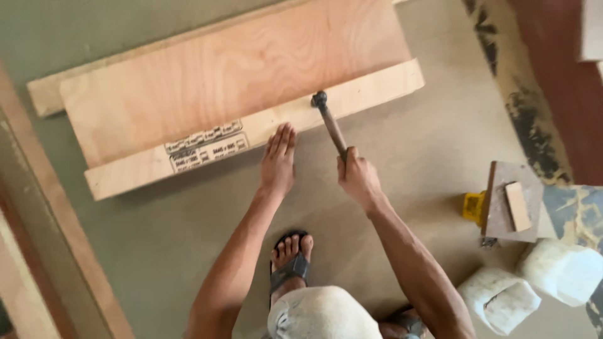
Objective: The person uses a hammer to drive nails into a thin wooden strip attached to a larger plywood sheet. They then flip the assembly and align a second thin strip along the edge, tapping it into place.
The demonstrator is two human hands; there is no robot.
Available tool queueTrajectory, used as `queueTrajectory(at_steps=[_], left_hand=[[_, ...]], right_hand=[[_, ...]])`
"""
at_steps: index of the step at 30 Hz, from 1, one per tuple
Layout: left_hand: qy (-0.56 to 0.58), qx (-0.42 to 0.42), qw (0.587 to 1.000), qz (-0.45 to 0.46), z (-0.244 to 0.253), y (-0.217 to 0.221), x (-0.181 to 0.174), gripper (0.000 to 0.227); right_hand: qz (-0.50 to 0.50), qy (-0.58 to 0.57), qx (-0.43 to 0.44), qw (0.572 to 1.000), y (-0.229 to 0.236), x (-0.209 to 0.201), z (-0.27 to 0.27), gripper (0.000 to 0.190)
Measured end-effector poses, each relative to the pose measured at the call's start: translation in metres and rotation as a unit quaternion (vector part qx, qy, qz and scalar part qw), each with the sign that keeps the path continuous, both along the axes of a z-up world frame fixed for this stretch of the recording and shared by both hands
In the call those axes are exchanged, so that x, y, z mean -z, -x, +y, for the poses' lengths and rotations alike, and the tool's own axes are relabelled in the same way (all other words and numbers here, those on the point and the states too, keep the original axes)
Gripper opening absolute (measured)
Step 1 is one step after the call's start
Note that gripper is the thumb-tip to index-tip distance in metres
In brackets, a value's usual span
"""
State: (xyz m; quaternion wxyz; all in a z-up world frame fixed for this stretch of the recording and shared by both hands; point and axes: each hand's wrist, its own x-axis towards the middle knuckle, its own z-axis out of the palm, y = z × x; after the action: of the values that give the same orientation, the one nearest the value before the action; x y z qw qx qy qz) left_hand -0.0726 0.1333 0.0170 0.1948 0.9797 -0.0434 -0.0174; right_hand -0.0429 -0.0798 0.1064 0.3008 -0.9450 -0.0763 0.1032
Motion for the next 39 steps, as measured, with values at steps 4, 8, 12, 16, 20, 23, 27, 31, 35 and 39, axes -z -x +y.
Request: queueTrajectory(at_steps=[4,8,12,16,20,23,27,31,35,39], left_hand=[[0.022,0.000,0.999,-0.031,0.002,-0.003,0.001,0.072],[0.058,-0.006,0.997,-0.051,0.000,0.004,0.003,0.070],[-0.011,-0.004,1.000,-0.012,0.001,0.001,0.001,0.074],[0.016,-0.009,0.998,-0.052,-0.001,0.001,0.006,0.071],[0.042,-0.011,0.995,-0.085,-0.001,0.004,0.008,0.071],[-0.015,0.007,1.000,-0.027,-0.003,0.005,0.006,0.081],[-0.063,0.005,0.998,-0.031,0.003,0.010,0.013,0.081],[-0.087,0.013,0.996,-0.022,0.002,-0.001,0.018,0.080],[0.045,-0.010,0.996,-0.079,0.019,0.011,0.000,0.066],[0.029,-0.086,0.989,-0.113,0.047,0.045,-0.006,0.064]], right_hand=[[-0.059,-0.036,-0.017,0.997,0.005,0.004,-0.003,0.025],[-0.075,-0.122,0.056,0.988,0.022,0.002,0.000,0.026],[-0.015,-0.025,0.009,1.000,0.003,0.002,0.005,0.024],[-0.076,-0.075,0.002,0.994,0.008,0.009,-0.004,0.023],[-0.104,-0.100,0.030,0.989,0.023,0.027,-0.007,0.024],[-0.036,0.014,-0.011,0.999,0.007,0.043,-0.011,0.026],[-0.008,0.065,-0.021,0.998,0.000,0.060,-0.012,0.026],[-0.014,0.031,-0.007,0.999,0.003,0.049,-0.005,0.026],[-0.007,-0.064,0.015,0.998,0.011,0.004,0.023,0.022],[-0.148,-0.225,0.006,0.963,0.046,-0.020,0.019,0.016]])
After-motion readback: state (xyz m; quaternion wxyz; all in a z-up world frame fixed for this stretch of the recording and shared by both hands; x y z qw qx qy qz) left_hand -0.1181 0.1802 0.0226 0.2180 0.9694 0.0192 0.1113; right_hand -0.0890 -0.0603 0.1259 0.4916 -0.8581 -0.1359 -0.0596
